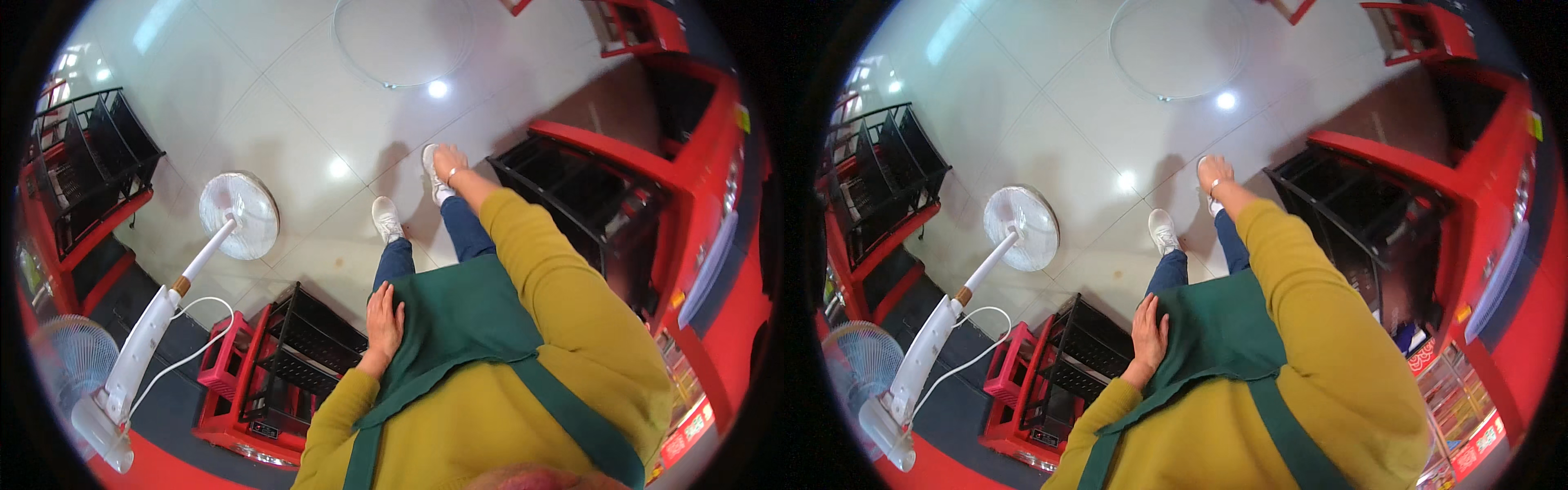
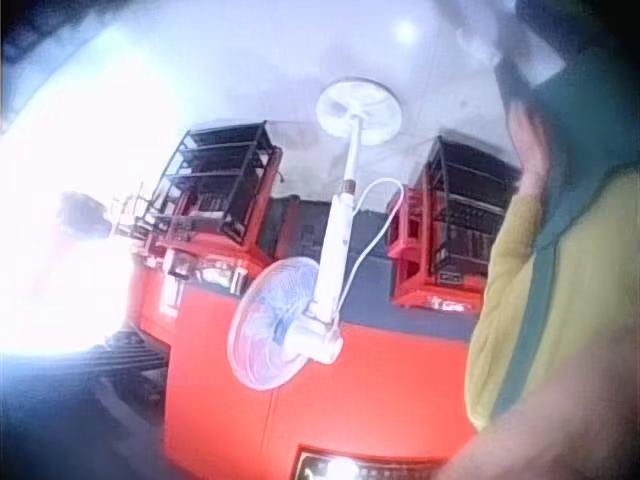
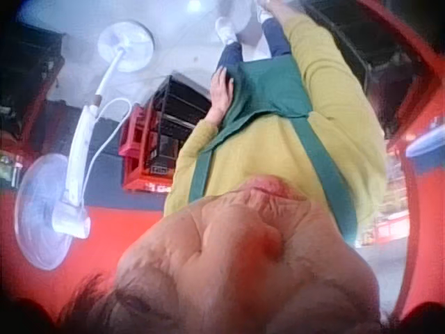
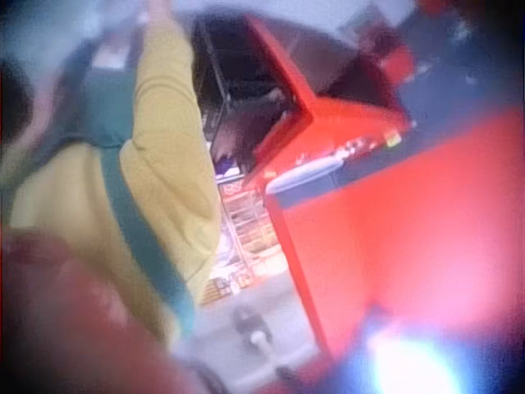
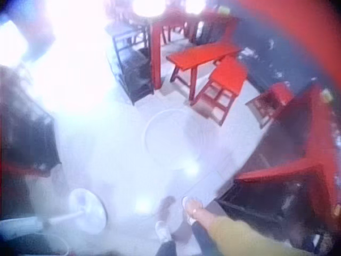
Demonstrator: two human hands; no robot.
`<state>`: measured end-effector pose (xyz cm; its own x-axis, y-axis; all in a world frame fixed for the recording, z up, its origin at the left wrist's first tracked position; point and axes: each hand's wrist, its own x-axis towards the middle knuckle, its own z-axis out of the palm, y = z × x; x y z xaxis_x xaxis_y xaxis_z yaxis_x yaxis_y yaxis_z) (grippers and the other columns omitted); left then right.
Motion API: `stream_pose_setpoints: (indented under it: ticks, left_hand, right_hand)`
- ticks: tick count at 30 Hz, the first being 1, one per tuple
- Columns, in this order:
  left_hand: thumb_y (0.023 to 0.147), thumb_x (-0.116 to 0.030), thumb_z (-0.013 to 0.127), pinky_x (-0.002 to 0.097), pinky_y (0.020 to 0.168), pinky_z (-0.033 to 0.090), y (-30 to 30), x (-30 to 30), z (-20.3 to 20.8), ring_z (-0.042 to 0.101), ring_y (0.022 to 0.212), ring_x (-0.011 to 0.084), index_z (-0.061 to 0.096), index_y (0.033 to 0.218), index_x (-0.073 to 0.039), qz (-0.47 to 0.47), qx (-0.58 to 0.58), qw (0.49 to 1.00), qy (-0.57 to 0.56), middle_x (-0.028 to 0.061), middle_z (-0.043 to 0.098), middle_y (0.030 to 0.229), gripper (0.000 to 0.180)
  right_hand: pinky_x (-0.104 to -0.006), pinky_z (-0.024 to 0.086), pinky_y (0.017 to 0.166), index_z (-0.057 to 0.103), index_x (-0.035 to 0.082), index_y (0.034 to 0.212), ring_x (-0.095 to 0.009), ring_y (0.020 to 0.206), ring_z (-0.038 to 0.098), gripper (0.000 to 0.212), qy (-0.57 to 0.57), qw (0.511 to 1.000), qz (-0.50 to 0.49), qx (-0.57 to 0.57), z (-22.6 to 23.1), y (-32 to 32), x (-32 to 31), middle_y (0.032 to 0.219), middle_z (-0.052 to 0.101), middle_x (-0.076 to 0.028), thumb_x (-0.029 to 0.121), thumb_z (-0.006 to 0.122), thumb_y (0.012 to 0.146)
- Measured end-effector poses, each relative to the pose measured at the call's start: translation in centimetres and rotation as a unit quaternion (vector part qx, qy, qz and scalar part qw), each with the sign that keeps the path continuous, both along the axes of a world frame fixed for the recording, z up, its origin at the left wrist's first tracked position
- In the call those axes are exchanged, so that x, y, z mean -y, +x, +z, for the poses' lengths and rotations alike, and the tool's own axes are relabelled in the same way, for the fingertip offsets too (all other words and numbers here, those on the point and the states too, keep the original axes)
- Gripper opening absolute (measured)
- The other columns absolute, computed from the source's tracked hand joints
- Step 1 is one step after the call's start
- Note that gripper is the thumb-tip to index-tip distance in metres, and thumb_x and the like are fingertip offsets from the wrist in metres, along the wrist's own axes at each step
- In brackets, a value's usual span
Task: The person assembles a standing fan by attaching the fan blade to the motor hub, securing it with a nut, and then fitting the front and rear wire cages. They use a cloth to wipe the blade and handle the components by hand, completing the assembly on a tiled floor.
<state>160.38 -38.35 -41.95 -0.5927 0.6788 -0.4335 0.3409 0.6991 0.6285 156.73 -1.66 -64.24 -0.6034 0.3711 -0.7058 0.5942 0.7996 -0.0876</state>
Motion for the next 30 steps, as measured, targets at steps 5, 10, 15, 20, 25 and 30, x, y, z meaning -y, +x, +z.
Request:
stream_pose_setpoints:
  ticks: [5,10,15,20,25,30]
  left_hand:
    - [0.086,-0.005,0.071,0.0530,0.109,0.042,-2.8,-3.7,-1.5,0.056,0.125,0.0403,0.052,0.135,0.002,0.041,-0.001,0.999,-0.011,0.0236,0.055,0.139,0.054]
    - [0.082,-0.005,0.073,0.0538,0.108,0.044,-3.4,-5.5,-2.7,0.058,0.124,0.0388,0.055,0.131,0.002,0.063,0.029,0.997,-0.023,0.0238,0.058,0.134,0.052]
    - [0.083,-0.005,0.072,0.0544,0.108,0.043,-3.2,-7.2,-3.1,0.058,0.123,0.0381,0.055,0.131,0.001,0.081,0.032,0.996,-0.032,0.0232,0.059,0.134,0.051]
    - [0.087,-0.007,0.070,0.0507,0.110,0.042,-3.4,-9.0,-2.4,0.056,0.125,0.0377,0.054,0.133,0.001,0.059,0.025,0.997,-0.040,0.0201,0.057,0.137,0.049]
    - [0.090,-0.011,0.068,0.0487,0.108,0.043,-5.1,-9.6,-1.0,0.056,0.123,0.0388,0.053,0.134,-0.001,0.017,-0.042,0.999,-0.008,0.0193,0.057,0.136,0.047]
    - [0.090,-0.007,0.067,0.0463,0.106,0.044,-7.8,-11.6,4.3,0.057,0.122,0.0392,0.055,0.131,0.001,0.033,-0.044,0.993,0.108,0.0211,0.057,0.134,0.043]
  right_hand:
    - [-0.0537,0.044,0.100,0.071,0.010,0.120,-0.029,0.129,0.048,0.032,0.038,0.999,0.030,0.023,-14.5,-10.4,-6.4,0.134,0.056,-0.008,0.015,0.050,0.096]
    - [-0.0648,0.034,0.107,0.066,0.009,0.129,-0.028,0.144,0.032,0.037,0.103,0.990,0.094,0.009,-23.2,-13.5,-10.5,0.150,0.044,-0.007,0.015,0.047,0.098]
    - [-0.0725,0.026,0.111,0.051,0.001,0.139,-0.030,0.149,0.028,0.042,0.066,0.993,0.101,0.008,-25.5,-13.2,-10.5,0.155,0.040,-0.010,0.013,0.043,0.099]
    - [-0.0553,0.047,0.092,0.061,0.010,0.109,-0.036,0.107,0.058,0.022,-0.107,0.974,-0.049,-0.192,-14.8,-13.8,-8.5,0.118,0.059,-0.013,0.009,0.044,0.096]
    - [-0.0450,0.049,0.078,0.060,0.006,0.091,-0.035,0.093,0.056,0.021,-0.075,0.819,-0.085,-0.563,7.6,-14.6,-9.4,0.093,0.053,-0.012,-0.009,0.053,0.079]
    - [-0.0420,0.048,0.077,0.061,0.006,0.096,-0.032,0.093,0.057,0.026,-0.037,0.737,-0.213,-0.640,28.7,-11.1,-13.3,0.097,0.054,-0.011,-0.011,0.051,0.080]
